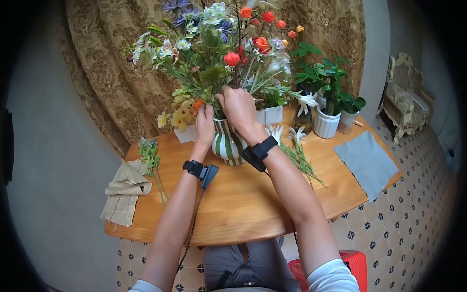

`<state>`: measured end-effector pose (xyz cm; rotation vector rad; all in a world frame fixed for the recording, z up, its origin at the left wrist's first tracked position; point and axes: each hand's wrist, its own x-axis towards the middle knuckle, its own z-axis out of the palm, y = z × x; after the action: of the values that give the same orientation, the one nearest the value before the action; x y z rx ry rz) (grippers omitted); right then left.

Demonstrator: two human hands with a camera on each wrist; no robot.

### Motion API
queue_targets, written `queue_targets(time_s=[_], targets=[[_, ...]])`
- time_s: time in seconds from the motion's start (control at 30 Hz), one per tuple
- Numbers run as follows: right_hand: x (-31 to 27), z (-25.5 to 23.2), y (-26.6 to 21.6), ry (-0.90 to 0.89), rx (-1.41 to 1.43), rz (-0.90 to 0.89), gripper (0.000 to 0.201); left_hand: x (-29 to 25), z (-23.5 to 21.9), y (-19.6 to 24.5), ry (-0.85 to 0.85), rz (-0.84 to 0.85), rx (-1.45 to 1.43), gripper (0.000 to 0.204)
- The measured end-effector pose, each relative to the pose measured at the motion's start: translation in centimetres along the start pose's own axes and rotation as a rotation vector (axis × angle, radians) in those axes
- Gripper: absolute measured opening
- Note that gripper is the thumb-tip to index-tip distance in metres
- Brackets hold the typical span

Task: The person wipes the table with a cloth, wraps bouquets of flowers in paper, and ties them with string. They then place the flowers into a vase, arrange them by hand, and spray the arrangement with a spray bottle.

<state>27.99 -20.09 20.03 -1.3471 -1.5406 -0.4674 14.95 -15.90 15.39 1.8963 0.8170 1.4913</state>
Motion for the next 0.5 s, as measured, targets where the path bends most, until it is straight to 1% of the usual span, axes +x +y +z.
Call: queue_targets(time_s=[0.07,0.1,0.13,0.2,0.23,0.27,0.33,0.37,0.43,0.47,0.5], targets=[[-0.7,-0.1,0.1,-0.005,0.010,0.018,0.025,-0.2,0.1,-0.5,0.011,0.055,-0.029,0.050],[-0.9,0.0,0.3,-0.016,0.029,-0.004,0.025,-0.1,-0.1,-0.9,-0.015,0.053,-0.037,0.050],[-1.3,-0.2,0.6,-0.040,0.037,-0.017,0.022,-0.2,-0.8,-1.0,-0.042,0.000,0.021,0.048],[-2.4,-0.8,0.9,0.017,0.075,-0.109,0.020,-1.5,-2.2,-1.1,-0.073,-0.036,-0.120,0.044],[-3.3,-1.8,0.3,0.008,0.095,-0.101,0.019,-2.1,-3.2,-3.4,-0.074,-0.035,-0.158,0.039],[-4.2,-3.1,-0.3,0.006,0.113,-0.095,0.020,-3.2,-5.3,-4.0,-0.099,-0.058,-0.036,0.039],[-6.2,-4.6,-0.7,-0.048,0.175,-0.031,0.022,-5.5,-10.0,-6.9,0.038,-0.117,0.275,0.038],[-7.1,-5.7,-1.0,-0.132,0.184,-0.005,0.020,-6.6,-12.9,-7.3,0.086,-0.164,0.453,0.032],[-9.0,-6.7,-1.3,-0.280,0.194,0.049,0.015,-9.5,-18.3,-10.4,0.219,-0.163,0.960,0.027],[-9.8,-6.8,-1.4,-0.343,0.197,0.071,0.013,-10.2,-20.1,-9.5,0.130,-0.363,1.030,0.027],[-10.4,-6.7,-1.5,-0.349,0.204,0.066,0.013,-10.9,-21.8,-10.2,0.061,-0.492,1.061,0.031]])
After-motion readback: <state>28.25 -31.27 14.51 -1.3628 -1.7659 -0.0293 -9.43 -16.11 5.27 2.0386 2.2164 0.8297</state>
